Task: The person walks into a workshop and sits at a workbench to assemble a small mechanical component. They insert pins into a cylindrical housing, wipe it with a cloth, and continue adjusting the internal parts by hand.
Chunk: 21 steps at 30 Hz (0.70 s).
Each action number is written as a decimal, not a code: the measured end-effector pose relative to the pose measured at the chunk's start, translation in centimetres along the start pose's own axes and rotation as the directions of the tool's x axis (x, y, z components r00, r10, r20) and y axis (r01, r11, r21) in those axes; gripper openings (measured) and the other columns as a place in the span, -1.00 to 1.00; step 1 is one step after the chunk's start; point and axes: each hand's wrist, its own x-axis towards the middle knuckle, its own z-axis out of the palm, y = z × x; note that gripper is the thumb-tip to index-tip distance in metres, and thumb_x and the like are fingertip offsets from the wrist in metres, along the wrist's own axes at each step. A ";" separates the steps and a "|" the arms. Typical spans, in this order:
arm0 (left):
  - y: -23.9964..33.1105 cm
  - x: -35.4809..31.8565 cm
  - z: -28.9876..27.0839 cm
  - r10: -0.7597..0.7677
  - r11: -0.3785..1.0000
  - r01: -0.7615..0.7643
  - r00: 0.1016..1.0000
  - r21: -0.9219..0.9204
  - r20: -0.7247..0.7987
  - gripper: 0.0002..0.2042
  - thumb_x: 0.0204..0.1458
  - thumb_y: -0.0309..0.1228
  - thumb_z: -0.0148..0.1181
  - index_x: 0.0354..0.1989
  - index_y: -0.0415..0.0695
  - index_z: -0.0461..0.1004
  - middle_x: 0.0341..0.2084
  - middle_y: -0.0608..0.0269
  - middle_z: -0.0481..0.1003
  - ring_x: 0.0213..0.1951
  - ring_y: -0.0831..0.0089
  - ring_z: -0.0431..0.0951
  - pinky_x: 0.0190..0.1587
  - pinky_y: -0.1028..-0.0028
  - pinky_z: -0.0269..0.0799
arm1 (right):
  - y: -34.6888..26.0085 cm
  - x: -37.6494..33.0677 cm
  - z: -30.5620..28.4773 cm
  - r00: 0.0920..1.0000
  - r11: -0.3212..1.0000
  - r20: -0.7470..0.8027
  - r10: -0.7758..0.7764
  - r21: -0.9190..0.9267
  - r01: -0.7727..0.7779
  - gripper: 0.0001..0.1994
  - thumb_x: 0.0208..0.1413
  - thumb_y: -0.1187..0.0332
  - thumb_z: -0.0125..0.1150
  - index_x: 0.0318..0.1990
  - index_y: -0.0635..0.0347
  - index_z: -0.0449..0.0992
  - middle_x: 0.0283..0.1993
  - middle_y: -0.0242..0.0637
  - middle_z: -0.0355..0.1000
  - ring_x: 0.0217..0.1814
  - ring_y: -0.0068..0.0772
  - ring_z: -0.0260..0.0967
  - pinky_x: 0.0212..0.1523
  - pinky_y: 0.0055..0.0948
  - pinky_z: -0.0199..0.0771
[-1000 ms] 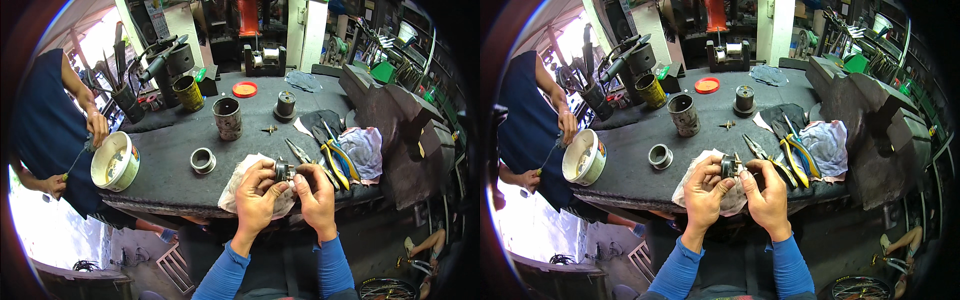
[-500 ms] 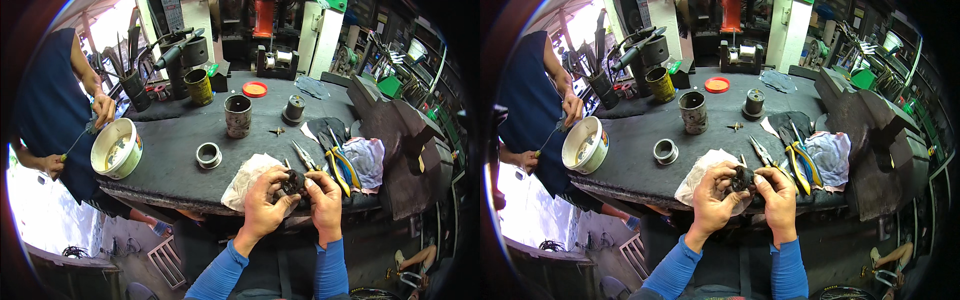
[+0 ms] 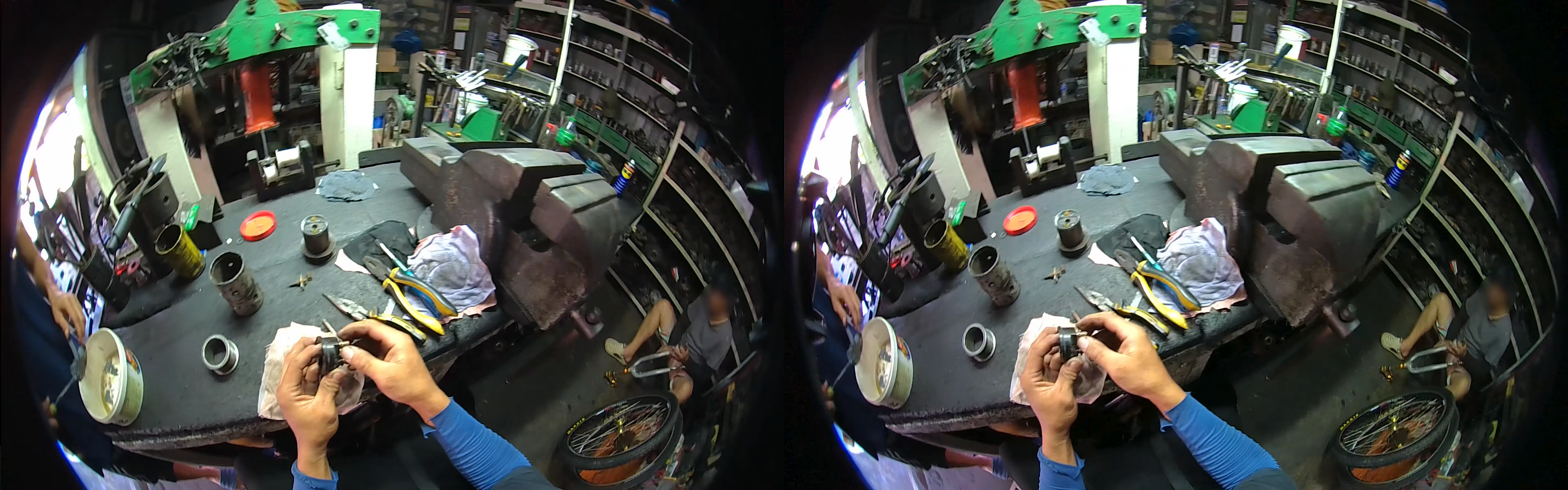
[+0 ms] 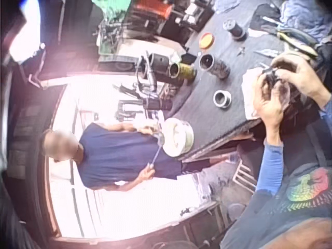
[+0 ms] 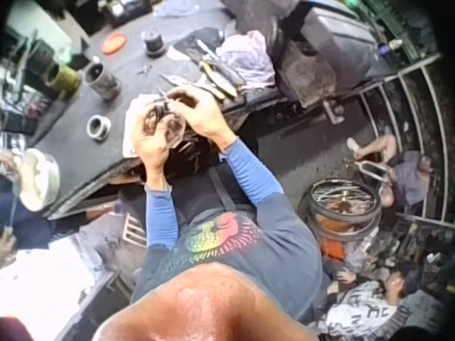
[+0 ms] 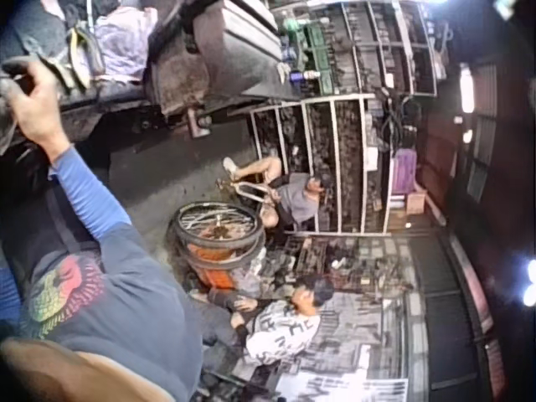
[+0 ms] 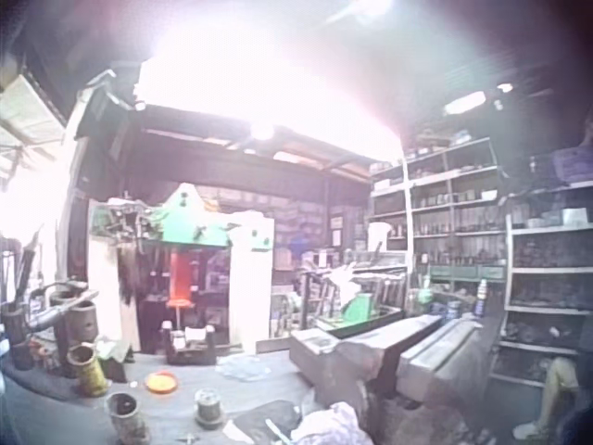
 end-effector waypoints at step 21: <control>0.4 0.5 -1.8 -0.070 0.990 0.080 0.994 -0.119 0.083 -0.57 0.09 -0.73 0.33 0.17 -0.36 0.49 0.21 0.08 0.43 0.22 0.33 0.49 0.30 0.33 0.45 | -0.3 0.2 2.0 0.988 0.909 -0.044 -0.145 -0.401 0.116 -0.88 0.25 0.48 0.22 -0.14 0.35 0.51 -0.25 -0.35 0.42 -0.18 -0.53 0.38 -0.11 -0.51 0.41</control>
